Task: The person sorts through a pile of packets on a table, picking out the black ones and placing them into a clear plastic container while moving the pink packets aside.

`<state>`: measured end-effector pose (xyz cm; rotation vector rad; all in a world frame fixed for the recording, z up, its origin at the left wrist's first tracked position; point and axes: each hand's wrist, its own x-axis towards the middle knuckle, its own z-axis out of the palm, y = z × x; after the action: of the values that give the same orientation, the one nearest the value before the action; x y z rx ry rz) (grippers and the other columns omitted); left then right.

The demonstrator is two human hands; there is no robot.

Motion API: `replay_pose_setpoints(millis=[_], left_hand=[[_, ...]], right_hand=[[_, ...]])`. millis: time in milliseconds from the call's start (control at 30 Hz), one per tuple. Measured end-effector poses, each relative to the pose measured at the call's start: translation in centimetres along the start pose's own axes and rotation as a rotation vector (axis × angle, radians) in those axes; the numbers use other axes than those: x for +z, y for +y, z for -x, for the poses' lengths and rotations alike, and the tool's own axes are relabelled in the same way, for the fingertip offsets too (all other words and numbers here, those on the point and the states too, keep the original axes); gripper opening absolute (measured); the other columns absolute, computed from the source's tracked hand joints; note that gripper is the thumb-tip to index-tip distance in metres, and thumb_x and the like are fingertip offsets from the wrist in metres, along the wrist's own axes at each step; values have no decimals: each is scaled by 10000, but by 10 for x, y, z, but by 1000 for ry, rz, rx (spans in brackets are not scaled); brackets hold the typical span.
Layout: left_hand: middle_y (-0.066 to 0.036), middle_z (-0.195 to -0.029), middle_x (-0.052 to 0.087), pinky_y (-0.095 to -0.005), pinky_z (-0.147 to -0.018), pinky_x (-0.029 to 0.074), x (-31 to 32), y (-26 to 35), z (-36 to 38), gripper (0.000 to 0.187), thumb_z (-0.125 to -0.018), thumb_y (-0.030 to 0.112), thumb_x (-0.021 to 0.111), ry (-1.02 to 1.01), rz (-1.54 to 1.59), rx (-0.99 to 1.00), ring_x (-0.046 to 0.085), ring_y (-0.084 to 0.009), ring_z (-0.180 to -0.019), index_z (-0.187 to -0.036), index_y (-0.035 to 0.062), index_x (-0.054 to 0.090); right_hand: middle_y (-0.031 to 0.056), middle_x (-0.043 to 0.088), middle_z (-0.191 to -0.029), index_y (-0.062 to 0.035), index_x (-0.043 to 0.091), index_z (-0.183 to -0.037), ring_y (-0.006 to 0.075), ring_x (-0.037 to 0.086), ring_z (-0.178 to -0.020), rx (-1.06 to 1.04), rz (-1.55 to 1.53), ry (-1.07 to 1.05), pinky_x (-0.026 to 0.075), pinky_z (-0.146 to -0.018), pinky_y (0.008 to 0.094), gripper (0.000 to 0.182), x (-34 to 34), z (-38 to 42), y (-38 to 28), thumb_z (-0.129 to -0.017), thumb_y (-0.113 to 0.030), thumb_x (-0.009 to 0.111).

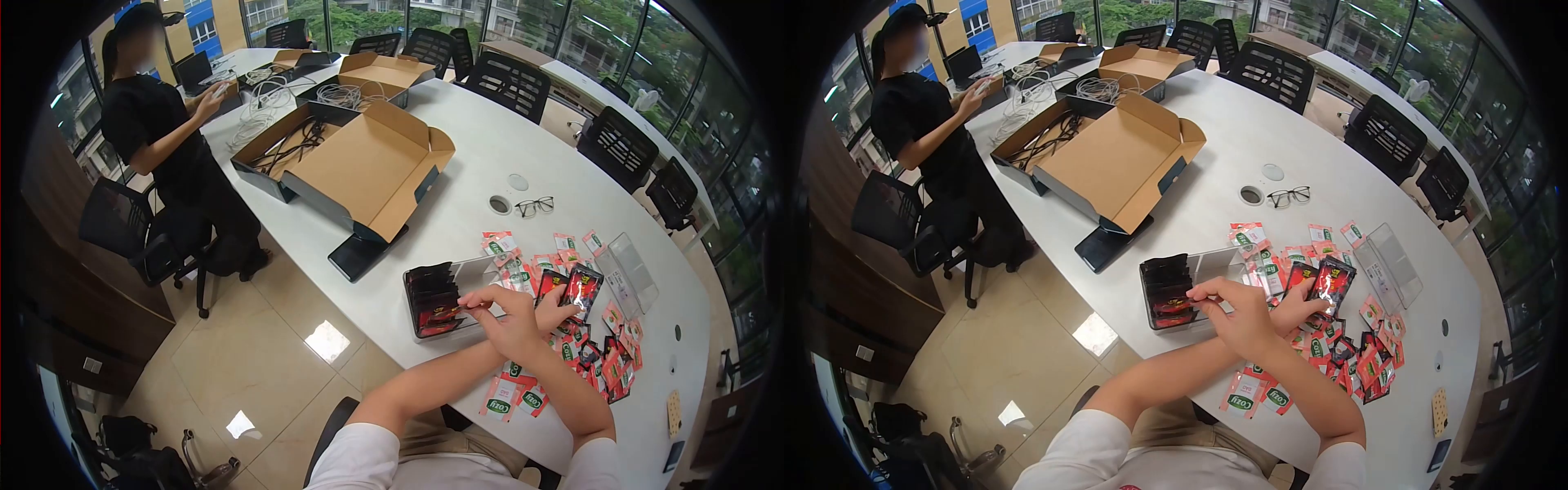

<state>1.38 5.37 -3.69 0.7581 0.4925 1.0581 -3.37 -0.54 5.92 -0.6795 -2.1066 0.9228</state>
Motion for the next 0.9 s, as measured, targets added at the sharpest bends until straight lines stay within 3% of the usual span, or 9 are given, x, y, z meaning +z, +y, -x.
replay_pose_setpoints(millis=[167, 267, 367, 600, 767, 900], left_hand=[[-76, -1019, 626, -269, -614, 556, -3, 4, 1, 417, -860, 35, 652, -15, 58, 8, 645, -121, -774, -1244, -5, 495], [-58, -1006, 632, -247, -581, 534, -3, 9, 3, 421, -857, 71, 656, 12, 3, 4, 650, -109, -755, -1240, 9, 491], [-54, -1022, 624, -236, -593, 529, -3, 11, 2, 426, -854, 98, 657, 9, -6, -14, 647, -103, -757, -1236, 16, 486], [-48, -1025, 607, -227, -602, 528, -6, 19, 8, 415, -857, 113, 642, -15, 70, -56, 639, -107, -749, -1229, 32, 477], [-47, -1043, 602, -224, -587, 530, -4, 21, 10, 424, -847, 78, 623, -26, 96, -88, 638, -101, -781, -1244, 41, 477], [-46, -1096, 598, -274, -739, 551, -7, 13, 7, 452, -853, 52, 594, -32, 110, -61, 632, -126, -944, -1291, 59, 480]], right_hand=[[113, 738, -937, 23, 663, -1007, 136, 705, -860, 172, -65, -99, 557, -770, 270, 167, 11, 2, 17, -860, 76, 604], [125, 739, -934, 39, 647, -1000, 145, 712, -862, 114, -162, -68, 560, -788, 265, 141, 14, 7, 29, -874, 72, 594], [154, 729, -981, 49, 604, -1000, 172, 708, -959, 42, -213, -87, 552, -841, 273, 111, 14, 12, 35, -909, 87, 554], [161, 736, -962, 50, 625, -1002, 209, 732, -892, 95, -161, -144, 569, -796, 296, 148, 16, 7, 44, -874, 87, 562], [168, 722, -973, 38, 629, -999, 295, 728, -888, 31, -26, -217, 571, -794, 333, 170, 12, 8, 39, -844, 86, 577], [167, 715, -987, 19, 628, -1009, 340, 711, -893, 77, 6, -238, 572, -785, 358, 170, 8, 5, 28, -851, 58, 583]])
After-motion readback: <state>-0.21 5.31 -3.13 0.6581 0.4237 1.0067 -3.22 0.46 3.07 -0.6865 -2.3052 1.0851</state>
